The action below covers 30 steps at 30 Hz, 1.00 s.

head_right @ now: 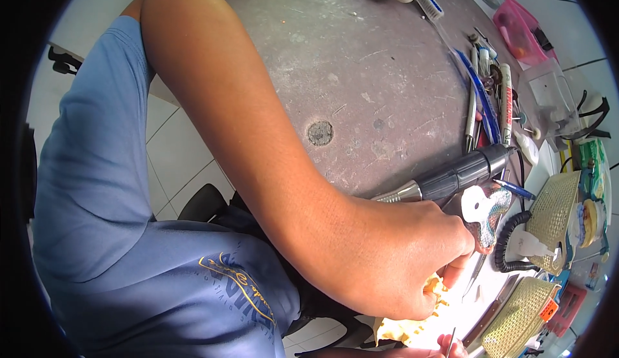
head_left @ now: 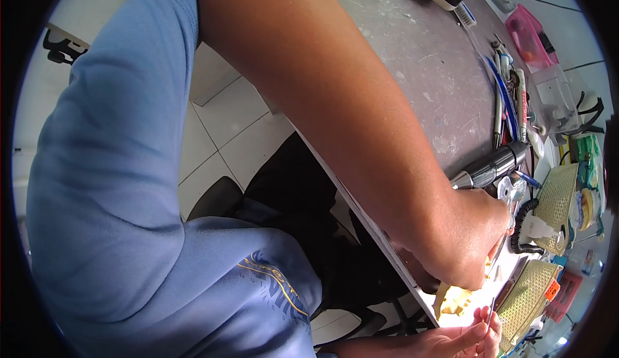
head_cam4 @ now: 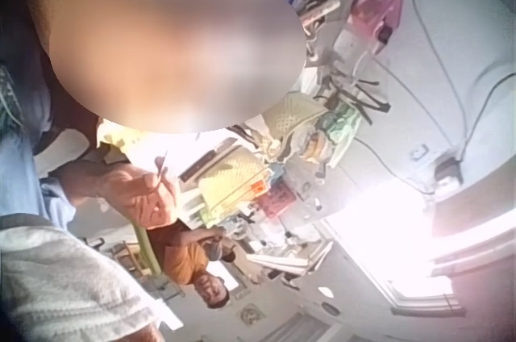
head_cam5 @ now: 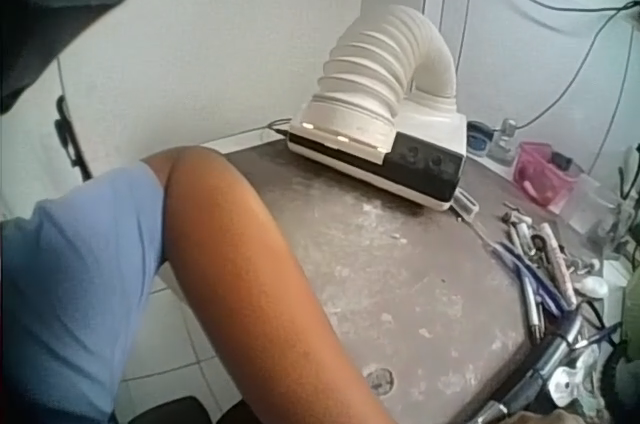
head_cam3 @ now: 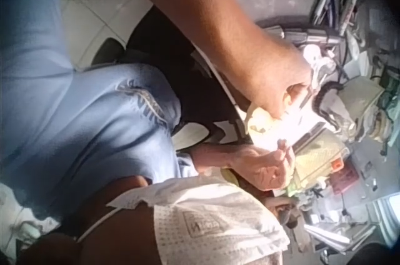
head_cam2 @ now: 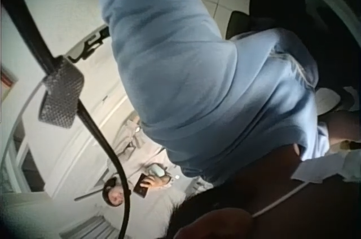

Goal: Adjusting a dental cast and a denture base using hand tools at a laboratory bench.

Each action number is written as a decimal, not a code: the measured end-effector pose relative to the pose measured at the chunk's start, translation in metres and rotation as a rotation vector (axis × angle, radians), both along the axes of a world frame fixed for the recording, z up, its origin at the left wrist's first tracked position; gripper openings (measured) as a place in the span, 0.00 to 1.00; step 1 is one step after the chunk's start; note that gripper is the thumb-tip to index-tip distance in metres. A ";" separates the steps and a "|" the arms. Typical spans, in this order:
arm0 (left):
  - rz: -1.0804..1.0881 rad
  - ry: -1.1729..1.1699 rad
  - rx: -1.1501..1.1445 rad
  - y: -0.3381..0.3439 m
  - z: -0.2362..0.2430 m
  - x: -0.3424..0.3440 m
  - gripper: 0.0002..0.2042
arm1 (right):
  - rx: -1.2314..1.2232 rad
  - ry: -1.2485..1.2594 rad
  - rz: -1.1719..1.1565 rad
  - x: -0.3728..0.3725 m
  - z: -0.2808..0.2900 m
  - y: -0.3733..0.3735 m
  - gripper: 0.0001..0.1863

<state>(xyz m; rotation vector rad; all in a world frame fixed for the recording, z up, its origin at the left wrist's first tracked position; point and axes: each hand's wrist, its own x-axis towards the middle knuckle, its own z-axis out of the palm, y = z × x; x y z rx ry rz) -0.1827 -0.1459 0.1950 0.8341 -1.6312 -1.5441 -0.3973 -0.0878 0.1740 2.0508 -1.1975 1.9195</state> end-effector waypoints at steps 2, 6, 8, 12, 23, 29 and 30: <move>0.025 0.000 0.002 0.009 0.000 0.004 0.07 | -0.066 -0.017 0.054 0.012 0.000 -0.003 0.10; 0.035 0.018 0.018 0.001 0.000 -0.008 0.07 | -0.019 -0.033 -0.041 0.025 -0.003 -0.001 0.12; 0.046 0.023 0.026 0.003 0.002 -0.011 0.07 | 0.001 -0.024 -0.065 0.027 -0.004 -0.001 0.12; 0.066 0.040 0.042 0.007 0.002 -0.003 0.07 | 0.109 -0.134 0.017 0.018 -0.011 -0.002 0.13; 0.083 0.073 0.068 0.006 0.004 -0.008 0.06 | 0.010 0.080 0.032 -0.010 -0.014 -0.009 0.14; 0.107 0.086 0.072 0.009 0.005 -0.004 0.06 | 1.001 -0.286 0.088 -0.078 -0.005 0.012 0.12; 0.095 0.088 0.073 0.007 0.006 -0.007 0.06 | 0.510 -0.129 0.078 -0.039 -0.012 -0.001 0.12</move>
